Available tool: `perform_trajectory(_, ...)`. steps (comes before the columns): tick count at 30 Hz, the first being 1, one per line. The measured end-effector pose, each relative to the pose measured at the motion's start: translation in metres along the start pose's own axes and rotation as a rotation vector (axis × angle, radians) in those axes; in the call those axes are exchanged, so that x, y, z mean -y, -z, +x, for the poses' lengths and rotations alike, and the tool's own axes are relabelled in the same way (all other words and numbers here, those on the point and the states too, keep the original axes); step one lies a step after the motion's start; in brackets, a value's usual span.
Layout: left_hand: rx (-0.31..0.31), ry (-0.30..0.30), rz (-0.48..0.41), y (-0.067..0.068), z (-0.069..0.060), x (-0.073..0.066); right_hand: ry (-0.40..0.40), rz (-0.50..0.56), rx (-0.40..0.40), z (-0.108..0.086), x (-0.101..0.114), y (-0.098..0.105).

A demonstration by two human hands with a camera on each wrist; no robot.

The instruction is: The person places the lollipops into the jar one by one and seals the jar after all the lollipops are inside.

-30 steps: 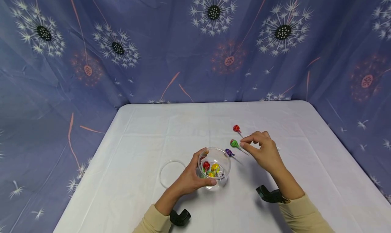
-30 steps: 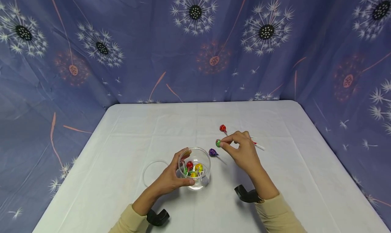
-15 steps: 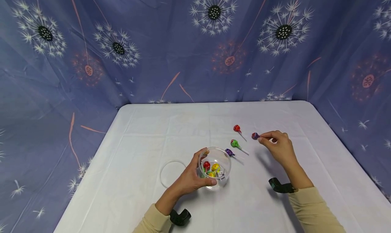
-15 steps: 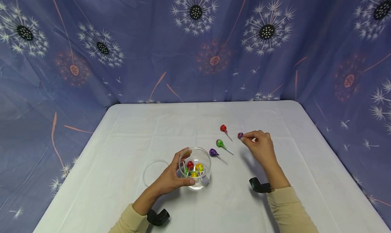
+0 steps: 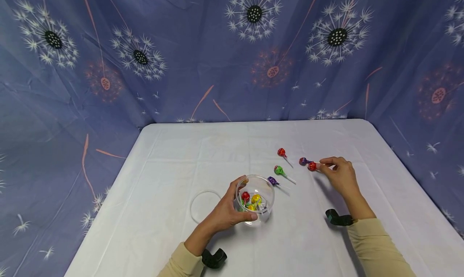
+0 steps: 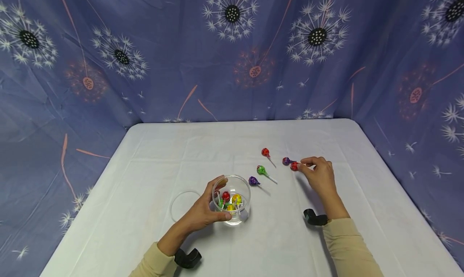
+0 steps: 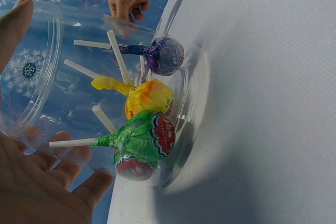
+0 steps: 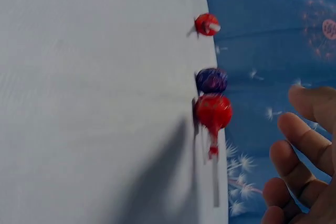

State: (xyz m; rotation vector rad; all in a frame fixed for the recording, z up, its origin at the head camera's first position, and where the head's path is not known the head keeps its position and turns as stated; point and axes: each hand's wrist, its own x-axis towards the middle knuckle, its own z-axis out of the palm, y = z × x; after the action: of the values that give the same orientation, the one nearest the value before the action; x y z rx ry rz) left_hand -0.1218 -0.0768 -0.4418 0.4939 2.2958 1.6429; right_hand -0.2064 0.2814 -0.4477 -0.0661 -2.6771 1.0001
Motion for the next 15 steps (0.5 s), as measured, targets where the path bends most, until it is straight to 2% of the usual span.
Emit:
perform_trajectory(5, 0.0, -0.01, 0.001, -0.001, 0.002, 0.006, -0.03, -0.018, 0.019, 0.002, -0.011, 0.0)
perform_trajectory(15, 0.005, -0.013, 0.001, 0.0, 0.001, 0.006, -0.038, -0.04, 0.032, 0.0, -0.026, -0.004)
